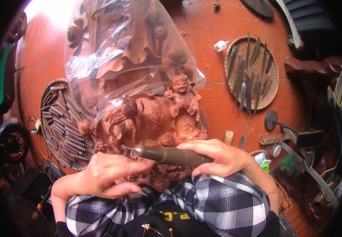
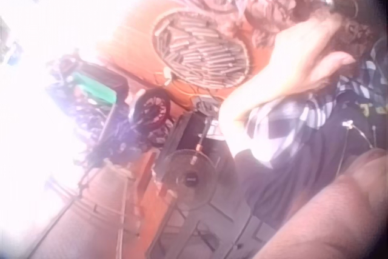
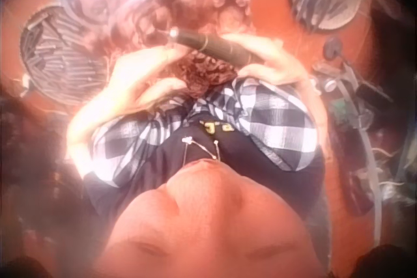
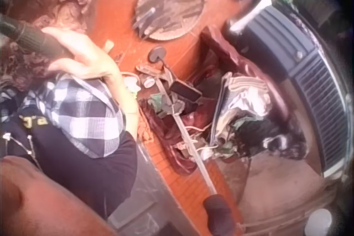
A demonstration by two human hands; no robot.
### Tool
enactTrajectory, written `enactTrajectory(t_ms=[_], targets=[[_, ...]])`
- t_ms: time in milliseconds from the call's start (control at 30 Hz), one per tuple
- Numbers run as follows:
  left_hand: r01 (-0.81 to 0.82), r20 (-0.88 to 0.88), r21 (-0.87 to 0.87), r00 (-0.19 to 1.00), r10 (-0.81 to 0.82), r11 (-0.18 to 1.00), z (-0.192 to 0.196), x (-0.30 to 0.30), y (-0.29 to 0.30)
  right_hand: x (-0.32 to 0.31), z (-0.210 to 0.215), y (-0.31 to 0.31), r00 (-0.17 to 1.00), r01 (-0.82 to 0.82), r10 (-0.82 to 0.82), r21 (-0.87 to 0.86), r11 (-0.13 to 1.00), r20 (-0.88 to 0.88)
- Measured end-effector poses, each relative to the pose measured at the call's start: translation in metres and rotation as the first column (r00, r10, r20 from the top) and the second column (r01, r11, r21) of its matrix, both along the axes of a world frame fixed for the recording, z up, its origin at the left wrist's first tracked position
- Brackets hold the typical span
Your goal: The person carves a wooden sculpture using a chisel and a rotary tool. They refine the details of a small figure and surrounding floral patterns on the wood, switching between tools to shape and smooth the surface.
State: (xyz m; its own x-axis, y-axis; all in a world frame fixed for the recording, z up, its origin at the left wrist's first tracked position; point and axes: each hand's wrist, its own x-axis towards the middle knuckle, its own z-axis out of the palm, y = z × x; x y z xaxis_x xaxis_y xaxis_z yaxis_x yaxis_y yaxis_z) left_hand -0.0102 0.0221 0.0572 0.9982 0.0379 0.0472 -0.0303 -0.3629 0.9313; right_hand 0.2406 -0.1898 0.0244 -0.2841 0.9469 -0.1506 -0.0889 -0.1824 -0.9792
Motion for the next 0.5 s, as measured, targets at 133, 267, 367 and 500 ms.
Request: enactTrajectory(t_ms=[133, 267, 367, 500], targets=[[-0.134, -0.218, -0.309, 0.974, 0.067, 0.942, 0.012, 0.008, 0.002, -0.016, 0.013, 0.022, 0.997, -0.065, 0.06, 0.107, 0.992, 0.049], [-0.272, -0.263, -0.552, 0.954, 0.146, 0.788, 0.009, 0.015, -0.01, -0.036, 0.017, 0.021, 0.991, 0.026, -0.061, 0.267, 0.963, 0.123], [-0.254, -0.246, -0.619, 0.961, 0.124, 0.743, 0.004, 0.021, -0.023, -0.025, 0.013, 0.0, 0.98, 0.135, -0.179, 0.368, 0.92, 0.09], [-0.436, -0.36, -0.5, 0.891, 0.278, 0.748, -0.01, 0.004, -0.032, -0.03, -0.007, -0.079, 0.618, 0.785, -0.784, -0.076, 0.614, 0.051]])
